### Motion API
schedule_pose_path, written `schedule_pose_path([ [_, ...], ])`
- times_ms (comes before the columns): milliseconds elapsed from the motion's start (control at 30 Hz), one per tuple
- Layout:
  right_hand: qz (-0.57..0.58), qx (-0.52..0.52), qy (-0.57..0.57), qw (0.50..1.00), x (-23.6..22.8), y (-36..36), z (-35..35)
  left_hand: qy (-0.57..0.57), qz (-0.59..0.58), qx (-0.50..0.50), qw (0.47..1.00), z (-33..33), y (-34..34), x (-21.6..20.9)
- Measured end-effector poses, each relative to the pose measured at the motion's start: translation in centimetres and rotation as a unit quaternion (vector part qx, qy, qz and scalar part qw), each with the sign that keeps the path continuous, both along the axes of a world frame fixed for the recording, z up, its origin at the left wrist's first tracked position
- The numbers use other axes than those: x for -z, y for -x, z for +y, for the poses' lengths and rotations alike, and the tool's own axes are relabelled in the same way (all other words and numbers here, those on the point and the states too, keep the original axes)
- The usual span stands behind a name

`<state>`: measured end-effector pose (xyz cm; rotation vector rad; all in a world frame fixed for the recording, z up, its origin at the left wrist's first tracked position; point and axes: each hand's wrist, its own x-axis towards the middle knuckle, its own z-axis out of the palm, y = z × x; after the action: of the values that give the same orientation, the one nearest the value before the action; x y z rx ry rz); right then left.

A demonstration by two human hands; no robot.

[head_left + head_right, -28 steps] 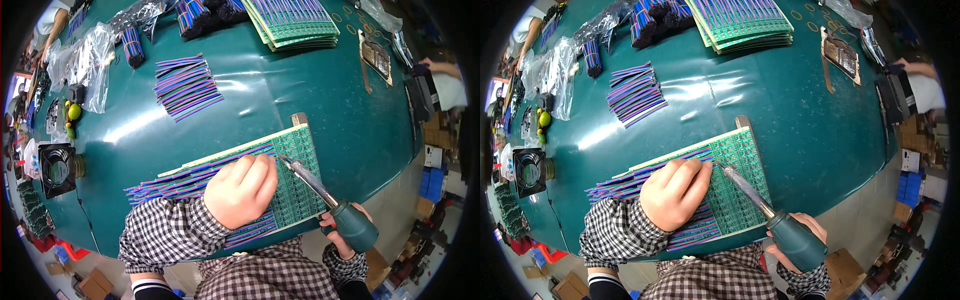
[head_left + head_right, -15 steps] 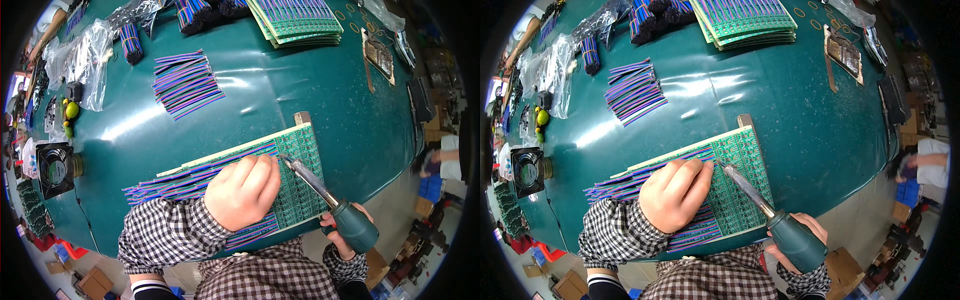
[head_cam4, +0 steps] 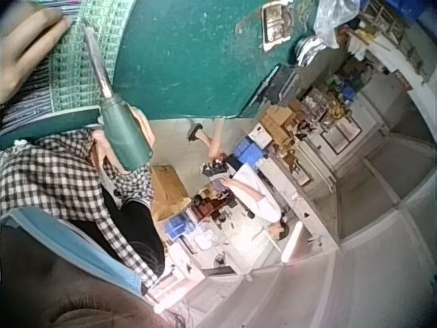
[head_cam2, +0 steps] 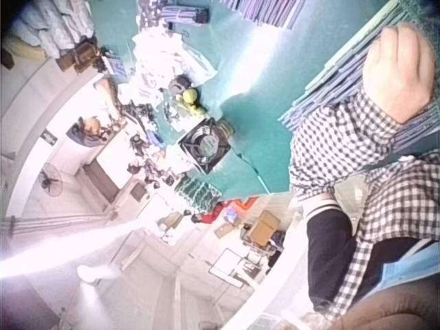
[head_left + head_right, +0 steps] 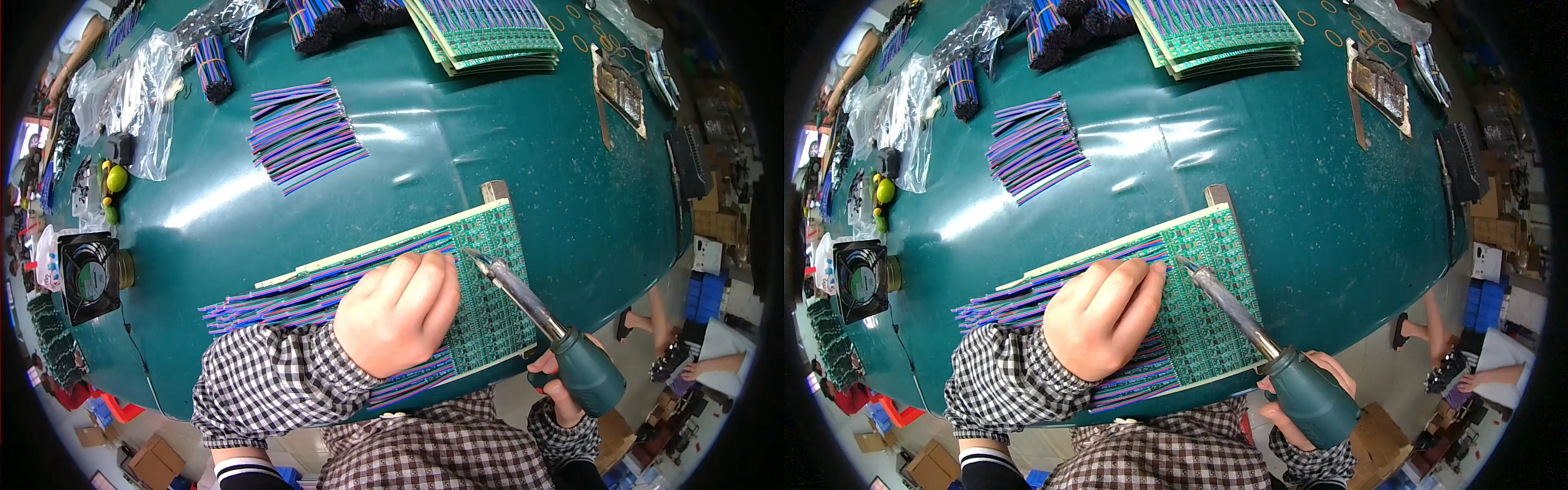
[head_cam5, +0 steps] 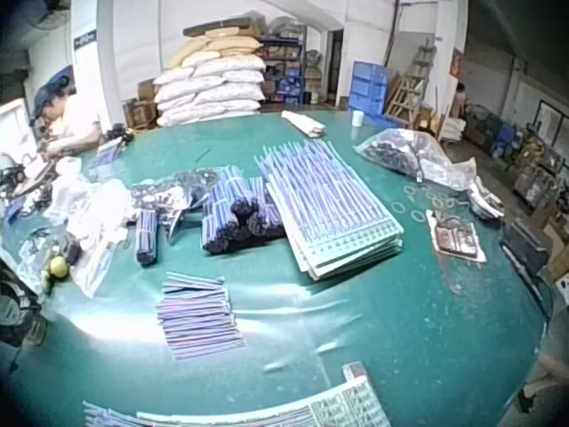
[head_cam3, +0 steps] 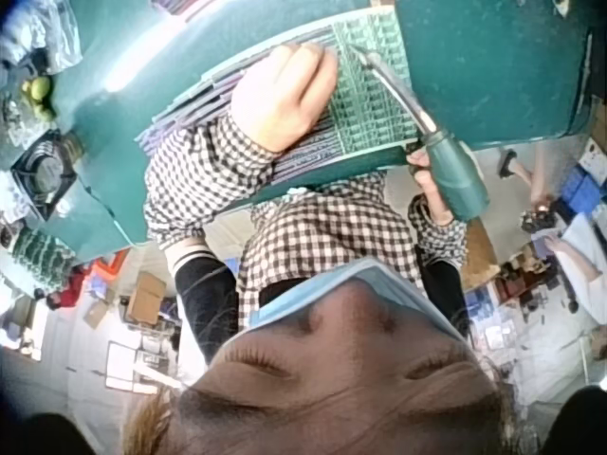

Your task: The person solders ribbon cables onto circuit boards using a soldering tool, picking up cables from the table and attaching them to the boards.

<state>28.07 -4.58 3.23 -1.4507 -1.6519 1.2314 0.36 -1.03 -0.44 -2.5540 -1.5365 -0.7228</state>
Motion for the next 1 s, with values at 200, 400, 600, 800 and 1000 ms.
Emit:
schedule_pose_path([
  [200, -0.021, 0.004, -0.007, 1.000, 0.08, 0.11, -0.27, 0.006, -0.004, 0.002, 1.000, -0.06, -0.03, 0.09],
  [400, -0.039, 0.006, -0.007, 0.999, 0.28, -0.07, -0.41, 0.008, -0.007, -0.003, 1.000, -0.17, -0.03, 0.02],
  [600, -0.049, -0.007, -0.015, 0.999, 0.20, -0.07, -0.27, 0.011, -0.018, 0.000, 1.000, -0.11, -0.04, 0.13],
  [800, -0.034, -0.023, -0.007, 0.999, 0.43, -0.68, -0.50, -0.019, -0.031, 0.002, 0.999, -0.11, 0.02, 0.19],
  [1000, -0.040, -0.019, 0.003, 0.999, 0.16, -0.21, -0.36, -0.017, -0.037, 0.006, 0.999, -0.06, 0.02, 0.27],
])
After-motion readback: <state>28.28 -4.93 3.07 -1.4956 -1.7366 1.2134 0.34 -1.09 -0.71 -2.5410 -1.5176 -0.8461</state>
